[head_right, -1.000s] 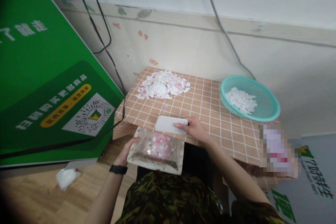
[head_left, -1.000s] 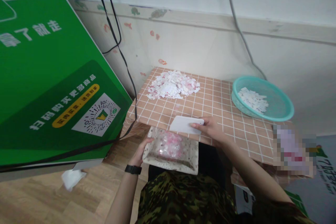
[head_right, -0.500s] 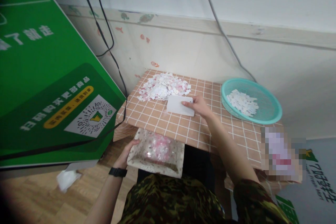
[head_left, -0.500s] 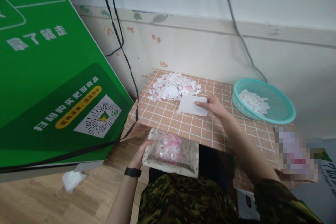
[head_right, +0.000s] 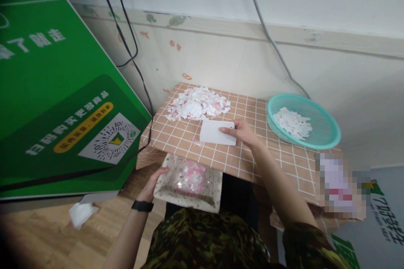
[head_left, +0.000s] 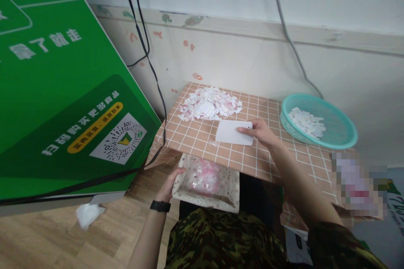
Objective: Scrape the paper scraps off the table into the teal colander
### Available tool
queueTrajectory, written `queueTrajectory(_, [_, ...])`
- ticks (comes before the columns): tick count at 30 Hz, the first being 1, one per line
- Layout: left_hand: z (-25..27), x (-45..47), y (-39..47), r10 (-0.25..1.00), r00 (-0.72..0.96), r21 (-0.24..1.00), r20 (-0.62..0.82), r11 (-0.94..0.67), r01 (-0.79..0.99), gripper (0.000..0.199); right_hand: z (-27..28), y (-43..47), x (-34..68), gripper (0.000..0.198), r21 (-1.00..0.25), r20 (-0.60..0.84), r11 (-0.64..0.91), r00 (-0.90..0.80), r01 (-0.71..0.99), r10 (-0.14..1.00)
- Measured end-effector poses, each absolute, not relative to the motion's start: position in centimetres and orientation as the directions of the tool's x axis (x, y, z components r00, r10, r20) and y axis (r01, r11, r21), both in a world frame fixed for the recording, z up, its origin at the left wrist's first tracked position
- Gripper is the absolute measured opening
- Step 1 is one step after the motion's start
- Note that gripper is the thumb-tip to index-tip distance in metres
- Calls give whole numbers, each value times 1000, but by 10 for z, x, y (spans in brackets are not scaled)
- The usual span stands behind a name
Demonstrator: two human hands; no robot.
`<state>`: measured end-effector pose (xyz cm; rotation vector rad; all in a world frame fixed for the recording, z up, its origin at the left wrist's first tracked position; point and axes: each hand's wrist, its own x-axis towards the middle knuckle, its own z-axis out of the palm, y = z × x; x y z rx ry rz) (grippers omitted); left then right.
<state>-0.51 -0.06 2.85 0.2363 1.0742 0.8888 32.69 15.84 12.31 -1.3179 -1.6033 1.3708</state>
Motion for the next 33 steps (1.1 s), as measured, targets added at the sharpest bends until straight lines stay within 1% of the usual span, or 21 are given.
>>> queueTrajectory(3, [27, -6, -1, 722, 171, 569, -670, 648, -507, 38, 119, 159, 319, 33, -959, -170, -75, -345, 273, 923])
queueTrajectory(8, [26, -5, -2, 728, 174, 564, -664, 639, -522, 40, 103, 164, 320, 35, -968, -78, -24, -211, 249, 974])
queueTrajectory(9, [27, -5, -2, 731, 180, 562, -658, 636, -530, 41, 101, 164, 321, 36, -970, -80, -30, -198, 243, 977])
queueTrajectory(10, [27, -5, -2, 733, 188, 557, -654, 634, -536, 41, 100, 163, 321, 36, -971, -101, -51, -205, 233, 974])
queueTrajectory(13, [29, -5, -2, 730, 194, 549, -655, 637, -541, 41, 99, 159, 320, 37, -964, -186, -113, -308, 240, 933])
queueTrajectory(15, [30, -5, -2, 732, 187, 555, -655, 635, -538, 41, 100, 159, 320, 37, -964, -196, -121, -331, 235, 923])
queueTrajectory(19, [27, -6, -3, 739, 181, 563, -649, 626, -539, 46, 100, 164, 328, 36, -984, -127, -96, -212, 149, 969])
queueTrajectory(22, [22, -7, -4, 737, 197, 557, -647, 633, -538, 45, 97, 162, 336, 36, -983, -104, -79, -148, 167, 983])
queueTrajectory(26, [16, -9, -4, 751, 194, 578, -631, 622, -528, 42, 96, 148, 338, 37, -968, -175, -130, -204, 216, 963])
queueTrajectory(28, [16, -10, -4, 756, 197, 581, -625, 618, -530, 42, 97, 140, 338, 37, -970, -189, -150, -205, 191, 960])
queueTrajectory(30, [17, -10, -5, 749, 203, 574, -631, 627, -528, 42, 96, 135, 340, 35, -983, -158, -143, -128, 117, 979])
queueTrajectory(33, [21, -12, -6, 742, 180, 573, -646, 627, -527, 41, 91, 132, 344, 31, -994, -102, -103, 44, 19, 994])
